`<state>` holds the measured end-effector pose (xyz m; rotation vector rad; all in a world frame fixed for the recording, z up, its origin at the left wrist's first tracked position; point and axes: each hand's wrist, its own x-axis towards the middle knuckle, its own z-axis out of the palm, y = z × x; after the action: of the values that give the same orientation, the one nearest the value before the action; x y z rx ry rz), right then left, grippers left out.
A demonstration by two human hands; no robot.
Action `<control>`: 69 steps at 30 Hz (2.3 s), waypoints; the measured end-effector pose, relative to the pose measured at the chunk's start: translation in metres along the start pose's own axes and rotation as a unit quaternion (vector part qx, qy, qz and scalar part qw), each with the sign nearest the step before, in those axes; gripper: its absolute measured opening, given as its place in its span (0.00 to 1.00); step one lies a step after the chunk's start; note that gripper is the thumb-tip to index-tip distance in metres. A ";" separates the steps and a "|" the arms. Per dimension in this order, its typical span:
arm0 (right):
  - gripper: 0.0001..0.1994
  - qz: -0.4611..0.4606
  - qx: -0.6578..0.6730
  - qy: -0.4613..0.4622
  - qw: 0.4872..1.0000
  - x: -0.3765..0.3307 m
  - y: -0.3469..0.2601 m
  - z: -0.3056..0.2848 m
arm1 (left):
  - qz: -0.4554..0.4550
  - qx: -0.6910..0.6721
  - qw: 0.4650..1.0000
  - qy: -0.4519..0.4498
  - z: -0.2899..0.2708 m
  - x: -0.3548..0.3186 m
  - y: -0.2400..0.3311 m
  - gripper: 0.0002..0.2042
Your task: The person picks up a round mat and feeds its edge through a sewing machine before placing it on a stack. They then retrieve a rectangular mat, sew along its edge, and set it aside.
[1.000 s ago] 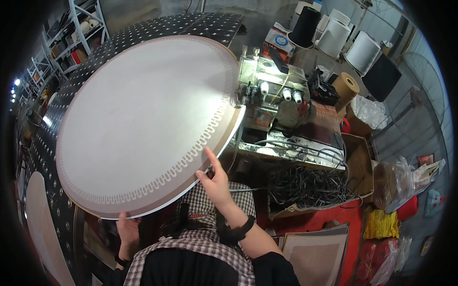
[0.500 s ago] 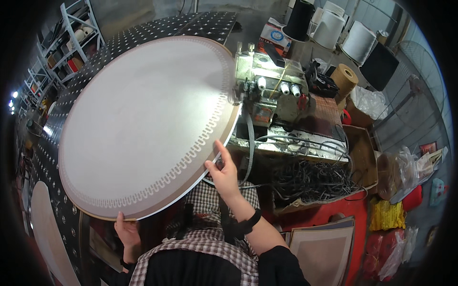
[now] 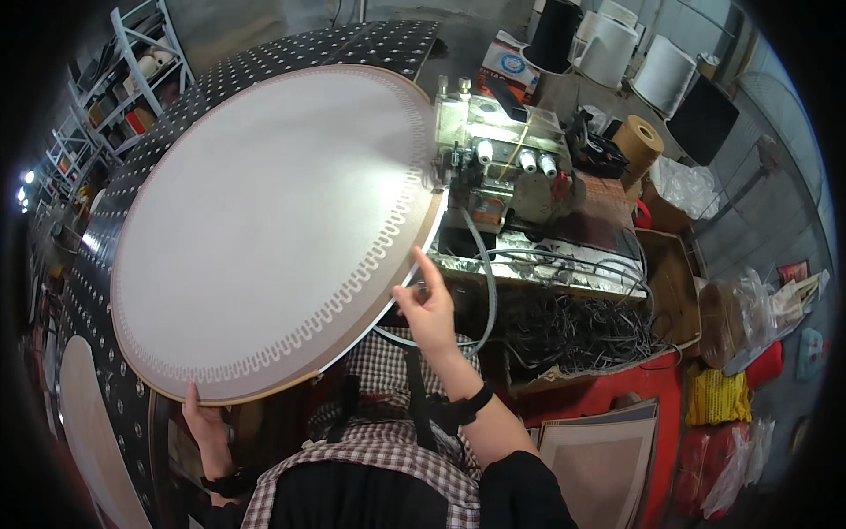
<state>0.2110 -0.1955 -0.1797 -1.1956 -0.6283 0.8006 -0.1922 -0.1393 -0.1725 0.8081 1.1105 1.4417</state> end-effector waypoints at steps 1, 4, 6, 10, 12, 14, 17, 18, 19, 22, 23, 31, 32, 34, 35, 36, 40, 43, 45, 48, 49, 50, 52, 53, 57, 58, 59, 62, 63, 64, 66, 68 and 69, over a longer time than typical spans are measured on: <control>0.31 -0.010 0.018 0.020 1.000 -0.001 -0.003 -0.002 | -0.004 -0.003 0.999 -0.041 -0.001 0.000 -0.001 0.18; 0.25 0.001 -0.022 0.037 0.999 -0.018 -0.011 -0.005 | -0.024 -0.010 0.998 -0.065 0.005 -0.014 -0.016 0.14; 0.18 -0.016 -0.029 0.016 0.999 -0.035 -0.012 -0.001 | -0.050 0.000 0.997 -0.059 0.015 -0.024 -0.026 0.12; 0.17 0.053 -0.088 -0.196 0.975 -0.064 -0.008 0.017 | -0.087 0.015 0.995 -0.054 0.039 -0.041 -0.042 0.11; 0.22 0.123 -0.126 -0.283 0.943 -0.069 -0.002 0.032 | -0.094 0.010 0.993 -0.071 0.050 -0.048 -0.049 0.10; 0.23 0.084 -0.128 -0.262 0.953 -0.068 0.005 0.043 | -0.110 0.023 0.988 -0.108 0.058 -0.054 -0.057 0.10; 0.22 -0.049 -0.094 -0.170 0.980 -0.054 0.020 0.057 | -0.137 0.042 0.974 -0.174 0.064 -0.061 -0.069 0.11; 0.22 0.002 -0.047 -0.152 0.987 -0.049 0.024 0.056 | -0.154 0.056 0.964 -0.210 0.062 -0.061 -0.071 0.12; 0.21 0.079 -0.012 -0.126 0.989 -0.044 0.027 0.053 | -0.174 0.060 0.951 -0.247 0.060 -0.060 -0.071 0.13; 0.20 0.013 -0.017 -0.106 0.994 -0.028 0.029 0.040 | -0.101 -0.061 0.984 -0.131 0.043 -0.041 -0.057 0.16; 0.20 0.008 -0.024 -0.094 0.995 -0.023 0.029 0.036 | -0.077 -0.117 0.989 -0.053 0.036 -0.034 -0.051 0.17; 0.23 0.041 0.014 -0.032 0.999 0.014 0.013 0.019 | -0.011 -0.033 0.999 -0.043 0.009 -0.009 -0.026 0.17; 0.25 0.006 0.018 -0.036 0.999 0.016 0.012 0.020 | -0.010 -0.038 0.998 -0.050 0.013 -0.012 -0.030 0.16; 0.29 -0.038 0.003 -0.038 0.999 0.017 0.012 0.019 | -0.027 -0.027 0.998 -0.045 0.022 -0.017 -0.036 0.16; 0.30 -0.046 -0.015 -0.038 0.998 0.016 0.012 0.019 | -0.033 -0.024 0.998 -0.051 0.026 -0.019 -0.038 0.15; 0.32 -0.053 -0.033 -0.039 0.997 0.014 0.013 0.019 | -0.038 -0.018 0.997 -0.059 0.030 -0.021 -0.039 0.15; 0.34 -0.040 -0.004 -0.046 0.998 0.010 0.015 0.020 | -0.039 -0.009 0.997 -0.070 0.039 -0.025 -0.039 0.13; 0.33 -0.025 0.002 -0.048 0.999 0.014 0.016 0.018 | -0.039 -0.007 0.997 -0.069 0.043 -0.028 -0.039 0.13; 0.32 -0.035 0.005 -0.044 0.998 0.018 0.016 0.017 | -0.042 -0.007 0.997 -0.067 0.045 -0.029 -0.040 0.12; 0.31 -0.062 0.027 -0.036 0.997 0.024 0.015 0.014 | -0.057 -0.004 0.996 -0.062 0.050 -0.032 -0.044 0.11; 0.31 -0.044 0.021 -0.026 0.998 0.026 0.015 0.013 | -0.066 -0.003 0.996 -0.063 0.051 -0.034 -0.045 0.11; 0.31 -0.028 0.020 -0.024 0.999 0.028 0.014 0.012 | -0.082 0.010 0.995 -0.049 0.053 -0.035 -0.045 0.10; 0.30 -0.035 0.018 -0.008 0.999 0.032 0.012 0.011 | -0.070 0.002 0.996 -0.058 0.056 -0.037 -0.046 0.10; 0.30 -0.034 0.024 -0.011 0.999 0.033 0.010 0.010 | -0.067 0.002 0.996 -0.054 0.058 -0.038 -0.046 0.09; 0.30 -0.022 0.039 -0.019 0.999 0.035 0.007 0.009 | -0.066 -0.003 0.996 -0.063 0.061 -0.040 -0.046 0.09; 0.29 -0.034 0.050 -0.028 0.998 0.034 0.007 0.008 | -0.065 -0.006 0.996 -0.060 0.061 -0.040 -0.047 0.09; 0.29 -0.013 0.031 -0.021 0.999 0.034 0.007 0.008 | -0.065 -0.009 0.996 -0.057 0.061 -0.040 -0.047 0.09; 0.29 -0.015 0.002 -0.016 1.000 0.037 0.007 0.007 | -0.067 -0.009 0.996 -0.058 0.060 -0.039 -0.050 0.08; 0.28 -0.025 -0.006 -0.014 1.000 0.038 0.006 0.007 | -0.073 -0.004 0.995 -0.060 0.060 -0.039 -0.051 0.08; 0.28 -0.034 -0.014 -0.012 0.999 0.040 0.006 0.006 | -0.075 -0.002 0.995 -0.064 0.059 -0.039 -0.052 0.08; 0.28 -0.053 -0.001 -0.008 0.999 0.045 0.004 0.006 | -0.082 -0.001 0.994 -0.071 0.060 -0.040 -0.054 0.07; 0.27 -0.054 0.002 -0.009 0.998 0.050 0.002 0.004 | -0.091 -0.006 0.992 -0.082 0.063 -0.040 -0.057 0.07; 0.27 -0.045 -0.002 -0.011 0.999 0.053 0.001 0.003 | -0.092 -0.001 0.992 -0.082 0.064 -0.041 -0.057 0.07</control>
<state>0.2393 -0.1509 -0.1788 -1.1553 -0.6962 0.7383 -0.1060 -0.1679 -0.2014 0.7868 1.0298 1.2004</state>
